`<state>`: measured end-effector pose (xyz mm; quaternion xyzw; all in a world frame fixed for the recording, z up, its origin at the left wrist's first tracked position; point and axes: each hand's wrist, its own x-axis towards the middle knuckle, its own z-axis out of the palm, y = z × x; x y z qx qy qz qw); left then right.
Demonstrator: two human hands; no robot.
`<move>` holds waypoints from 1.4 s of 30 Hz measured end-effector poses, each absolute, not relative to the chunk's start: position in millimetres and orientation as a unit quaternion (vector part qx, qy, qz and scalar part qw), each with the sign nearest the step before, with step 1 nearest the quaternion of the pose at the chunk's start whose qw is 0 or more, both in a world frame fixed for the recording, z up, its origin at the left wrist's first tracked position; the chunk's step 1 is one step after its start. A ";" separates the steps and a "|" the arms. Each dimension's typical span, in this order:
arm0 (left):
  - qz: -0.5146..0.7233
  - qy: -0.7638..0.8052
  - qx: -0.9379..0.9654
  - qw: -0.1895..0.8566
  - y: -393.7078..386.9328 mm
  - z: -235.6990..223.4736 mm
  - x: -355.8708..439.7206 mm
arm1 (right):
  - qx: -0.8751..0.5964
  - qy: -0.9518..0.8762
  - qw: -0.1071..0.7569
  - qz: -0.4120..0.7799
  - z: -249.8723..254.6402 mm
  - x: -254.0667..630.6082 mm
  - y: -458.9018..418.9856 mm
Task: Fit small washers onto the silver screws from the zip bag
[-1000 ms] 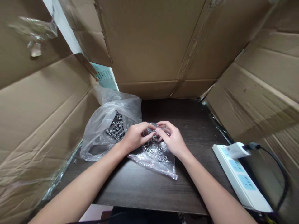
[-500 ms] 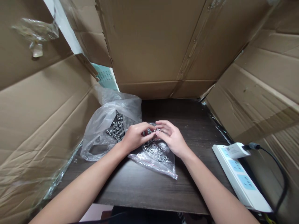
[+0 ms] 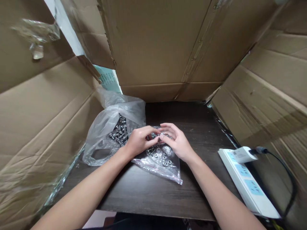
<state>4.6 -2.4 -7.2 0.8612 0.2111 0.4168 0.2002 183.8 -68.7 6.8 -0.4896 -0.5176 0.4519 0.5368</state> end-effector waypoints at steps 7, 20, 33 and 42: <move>0.404 0.203 0.873 0.183 -1.0 -8.0 5.6 | -0.549 -0.501 0.533 0.405 3.2 182.1 -68.4; 0.417 0.193 0.872 0.171 -0.3 -8.3 5.4 | -0.502 -0.454 0.552 0.487 10.1 186.3 -68.0; 0.422 0.182 0.873 0.162 4.2 -8.0 2.3 | -0.479 -0.504 0.543 0.470 6.9 187.6 -66.3; 0.420 0.190 0.872 0.165 4.2 -7.0 2.1 | -0.505 -0.488 0.539 0.465 4.8 188.3 -65.4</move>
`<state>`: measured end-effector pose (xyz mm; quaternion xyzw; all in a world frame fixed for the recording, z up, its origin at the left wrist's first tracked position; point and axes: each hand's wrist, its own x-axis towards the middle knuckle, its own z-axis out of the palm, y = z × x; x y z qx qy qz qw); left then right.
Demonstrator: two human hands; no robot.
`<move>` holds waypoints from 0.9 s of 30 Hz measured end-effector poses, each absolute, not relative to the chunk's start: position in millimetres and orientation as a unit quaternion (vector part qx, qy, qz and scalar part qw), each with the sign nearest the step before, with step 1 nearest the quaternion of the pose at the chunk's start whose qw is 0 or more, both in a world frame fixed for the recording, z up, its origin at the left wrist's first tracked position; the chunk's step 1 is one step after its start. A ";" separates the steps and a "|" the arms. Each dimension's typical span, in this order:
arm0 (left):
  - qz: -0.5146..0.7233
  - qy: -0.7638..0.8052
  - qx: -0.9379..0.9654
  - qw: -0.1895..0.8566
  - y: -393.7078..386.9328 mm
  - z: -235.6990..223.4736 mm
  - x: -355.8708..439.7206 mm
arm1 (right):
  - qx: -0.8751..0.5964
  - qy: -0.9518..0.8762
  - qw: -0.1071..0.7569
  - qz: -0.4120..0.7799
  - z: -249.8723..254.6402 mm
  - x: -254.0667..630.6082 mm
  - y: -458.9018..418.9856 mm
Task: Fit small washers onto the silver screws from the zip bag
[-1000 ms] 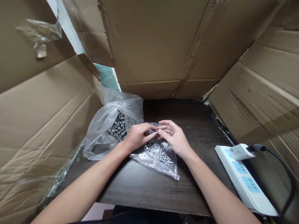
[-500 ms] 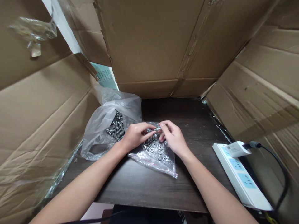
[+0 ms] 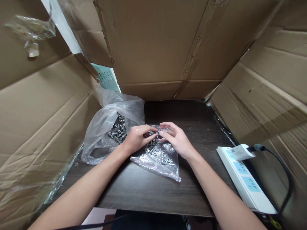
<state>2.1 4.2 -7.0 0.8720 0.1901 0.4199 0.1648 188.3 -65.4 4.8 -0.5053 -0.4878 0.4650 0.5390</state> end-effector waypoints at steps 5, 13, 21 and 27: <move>0.415 0.195 0.871 0.175 3.8 -5.6 2.2 | -0.478 -0.504 0.539 0.476 6.9 188.3 -65.7; 0.405 0.213 0.870 0.184 1.2 -5.4 3.4 | -0.554 -0.506 0.520 0.409 3.4 184.6 -67.0; 0.414 0.204 0.870 0.172 -0.9 -5.1 4.4 | -0.499 -0.517 0.541 0.436 6.3 183.6 -67.5; 0.421 0.201 0.870 0.159 -0.1 -6.2 4.9 | -0.543 -0.482 0.551 0.411 6.1 182.1 -67.5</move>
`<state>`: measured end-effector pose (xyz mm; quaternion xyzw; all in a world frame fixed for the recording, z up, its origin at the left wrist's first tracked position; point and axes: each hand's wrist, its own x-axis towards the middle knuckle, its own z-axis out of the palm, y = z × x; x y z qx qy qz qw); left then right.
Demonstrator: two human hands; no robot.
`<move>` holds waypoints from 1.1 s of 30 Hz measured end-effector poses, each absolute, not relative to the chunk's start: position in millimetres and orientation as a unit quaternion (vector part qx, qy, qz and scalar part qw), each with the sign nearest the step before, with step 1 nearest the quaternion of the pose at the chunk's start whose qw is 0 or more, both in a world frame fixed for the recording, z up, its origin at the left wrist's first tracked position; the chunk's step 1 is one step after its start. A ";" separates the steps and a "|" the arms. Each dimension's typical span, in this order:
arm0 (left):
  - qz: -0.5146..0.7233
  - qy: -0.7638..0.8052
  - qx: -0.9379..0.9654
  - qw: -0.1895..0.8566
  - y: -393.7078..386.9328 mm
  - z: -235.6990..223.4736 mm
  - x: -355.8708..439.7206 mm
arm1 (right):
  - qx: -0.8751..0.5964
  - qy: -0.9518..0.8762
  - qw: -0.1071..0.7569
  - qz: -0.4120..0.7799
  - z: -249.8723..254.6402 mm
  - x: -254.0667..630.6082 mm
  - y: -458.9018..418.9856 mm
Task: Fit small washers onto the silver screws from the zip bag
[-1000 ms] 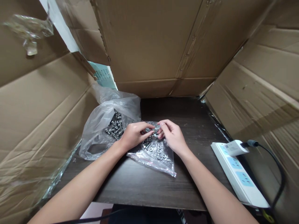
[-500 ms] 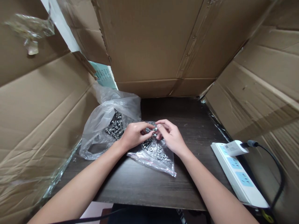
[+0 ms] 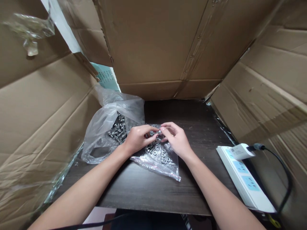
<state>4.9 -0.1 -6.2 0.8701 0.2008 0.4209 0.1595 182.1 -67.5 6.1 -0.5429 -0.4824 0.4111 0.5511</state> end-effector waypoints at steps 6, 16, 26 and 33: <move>0.423 0.196 0.872 0.147 0.6 -9.2 5.6 | -0.521 -0.474 0.538 0.463 4.7 184.8 -64.7; 0.419 0.200 0.872 0.158 0.8 -10.3 4.6 | -0.507 -0.506 0.538 0.444 6.5 185.3 -67.5; 0.411 0.203 0.873 0.166 1.7 -11.5 4.1 | -0.529 -0.558 0.512 0.383 5.4 183.3 -69.3; 0.405 0.195 0.877 0.169 0.2 -9.5 3.8 | -0.551 -0.521 0.522 0.389 6.3 186.6 -68.8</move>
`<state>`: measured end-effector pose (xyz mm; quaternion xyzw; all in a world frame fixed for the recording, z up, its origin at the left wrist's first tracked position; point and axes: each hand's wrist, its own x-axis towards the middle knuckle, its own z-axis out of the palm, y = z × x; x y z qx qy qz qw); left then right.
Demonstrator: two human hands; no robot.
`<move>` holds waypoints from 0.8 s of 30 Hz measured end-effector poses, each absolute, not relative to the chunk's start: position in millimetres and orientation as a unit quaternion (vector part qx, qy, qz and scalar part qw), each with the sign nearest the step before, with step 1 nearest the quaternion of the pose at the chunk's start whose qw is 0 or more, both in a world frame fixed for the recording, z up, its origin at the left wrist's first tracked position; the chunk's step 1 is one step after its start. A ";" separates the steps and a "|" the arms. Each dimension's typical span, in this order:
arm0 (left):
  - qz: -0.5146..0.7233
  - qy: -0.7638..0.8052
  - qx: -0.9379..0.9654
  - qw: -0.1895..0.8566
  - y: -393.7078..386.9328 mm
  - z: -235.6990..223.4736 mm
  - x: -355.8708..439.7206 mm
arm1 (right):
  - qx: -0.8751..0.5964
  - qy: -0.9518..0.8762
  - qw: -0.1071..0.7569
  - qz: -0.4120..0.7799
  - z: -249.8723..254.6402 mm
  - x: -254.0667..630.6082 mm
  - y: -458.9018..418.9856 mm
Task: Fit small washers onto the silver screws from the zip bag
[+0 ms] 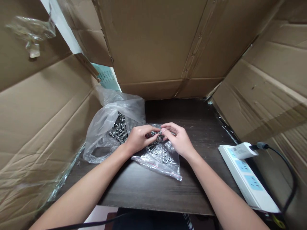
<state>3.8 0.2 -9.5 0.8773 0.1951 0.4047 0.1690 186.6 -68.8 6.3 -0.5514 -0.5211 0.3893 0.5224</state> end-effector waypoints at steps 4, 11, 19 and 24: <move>0.412 0.190 0.875 0.166 1.0 -10.0 3.5 | -0.487 -0.524 0.534 0.450 5.9 187.7 -67.2; 0.412 0.185 0.877 0.166 1.0 -9.0 3.7 | -0.480 -0.500 0.548 0.468 1.6 185.1 -65.7; 0.413 0.184 0.879 0.153 0.5 -10.4 4.9 | -0.520 -0.492 0.548 0.434 5.8 182.4 -66.8; 0.413 0.187 0.877 0.157 1.3 -7.9 3.3 | -0.513 -0.502 0.538 0.443 4.0 184.1 -66.5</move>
